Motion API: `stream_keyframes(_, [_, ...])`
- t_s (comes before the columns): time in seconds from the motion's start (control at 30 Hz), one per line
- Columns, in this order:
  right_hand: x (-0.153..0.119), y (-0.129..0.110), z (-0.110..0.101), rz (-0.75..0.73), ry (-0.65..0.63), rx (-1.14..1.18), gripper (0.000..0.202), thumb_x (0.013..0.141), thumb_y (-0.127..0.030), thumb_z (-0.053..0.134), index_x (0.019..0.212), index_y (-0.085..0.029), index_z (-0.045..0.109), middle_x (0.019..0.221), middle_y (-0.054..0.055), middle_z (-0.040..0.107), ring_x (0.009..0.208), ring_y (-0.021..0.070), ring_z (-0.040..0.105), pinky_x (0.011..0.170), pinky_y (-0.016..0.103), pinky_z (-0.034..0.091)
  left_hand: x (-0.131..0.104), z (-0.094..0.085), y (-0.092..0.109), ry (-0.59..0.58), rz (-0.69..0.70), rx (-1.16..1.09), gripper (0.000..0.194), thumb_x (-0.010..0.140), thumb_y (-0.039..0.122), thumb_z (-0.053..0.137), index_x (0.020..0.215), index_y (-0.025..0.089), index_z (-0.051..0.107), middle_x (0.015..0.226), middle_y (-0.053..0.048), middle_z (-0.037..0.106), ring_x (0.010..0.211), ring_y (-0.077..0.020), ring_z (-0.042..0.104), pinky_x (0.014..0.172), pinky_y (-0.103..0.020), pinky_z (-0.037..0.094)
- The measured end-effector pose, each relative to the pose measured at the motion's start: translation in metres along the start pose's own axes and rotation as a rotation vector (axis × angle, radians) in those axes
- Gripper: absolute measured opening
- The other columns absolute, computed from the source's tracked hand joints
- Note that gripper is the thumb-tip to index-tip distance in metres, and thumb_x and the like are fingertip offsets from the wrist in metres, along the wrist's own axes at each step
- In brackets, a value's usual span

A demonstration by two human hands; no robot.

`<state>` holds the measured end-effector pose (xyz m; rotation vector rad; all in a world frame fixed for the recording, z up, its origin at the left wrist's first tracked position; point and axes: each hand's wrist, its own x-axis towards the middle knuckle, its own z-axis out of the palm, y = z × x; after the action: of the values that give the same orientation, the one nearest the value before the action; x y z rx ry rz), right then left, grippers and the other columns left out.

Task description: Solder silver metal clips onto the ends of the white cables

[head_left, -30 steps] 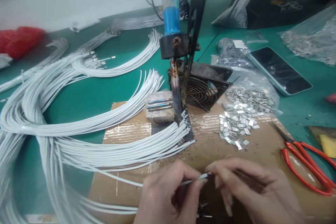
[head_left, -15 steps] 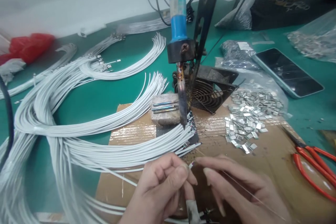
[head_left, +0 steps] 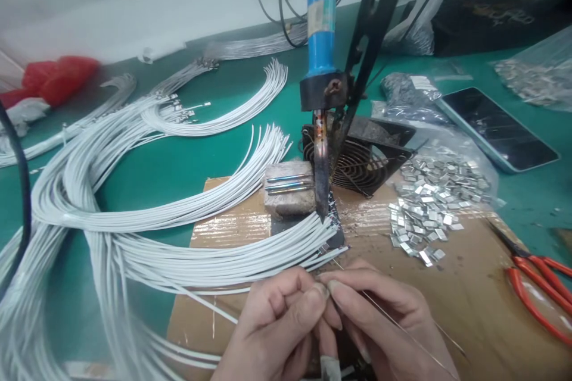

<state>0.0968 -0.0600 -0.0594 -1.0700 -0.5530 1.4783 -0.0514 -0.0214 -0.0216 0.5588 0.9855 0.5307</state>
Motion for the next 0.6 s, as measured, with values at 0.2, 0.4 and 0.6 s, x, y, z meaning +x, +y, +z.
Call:
stream_keyframes(0.2, [0.012,-0.007,-0.02,-0.147,0.187,0.017,0.007,0.083,-0.04,0.088,0.09,-0.039,0.088,0.091,0.003,0.08,0.073,0.0114,0.073,0.062,0.013,0.058,-0.001,-0.001,-0.002,0.016,-0.039,-0.02,0.047,0.077,0.057,0.088,0.076,0.012,0.072,0.057,-0.003,0.069,0.036,0.001,0.027,0.037,-0.015,0.005])
stream_keyframes(0.4, [0.01,-0.01,-0.023,-0.147,0.162,-0.135,0.009,0.085,-0.03,0.087,0.093,-0.03,0.088,0.07,0.002,0.073,0.053,0.0081,0.06,0.052,0.013,0.052,0.002,0.006,-0.005,0.097,0.04,-0.047,0.048,0.074,0.057,0.09,0.077,0.014,0.07,0.057,0.0,0.067,0.035,0.0022,0.027,0.038,-0.013,0.01])
stream_keyframes(0.6, [-0.002,-0.017,0.0,-0.093,0.064,-0.326,0.009,0.085,-0.033,0.083,0.09,-0.031,0.089,0.068,0.001,0.064,0.056,0.0094,0.057,0.05,0.013,0.048,0.003,0.013,-0.006,0.151,0.145,-0.025,0.045,0.075,0.051,0.091,0.073,0.013,0.066,0.058,0.003,0.065,0.038,0.0019,0.031,0.04,-0.013,0.016])
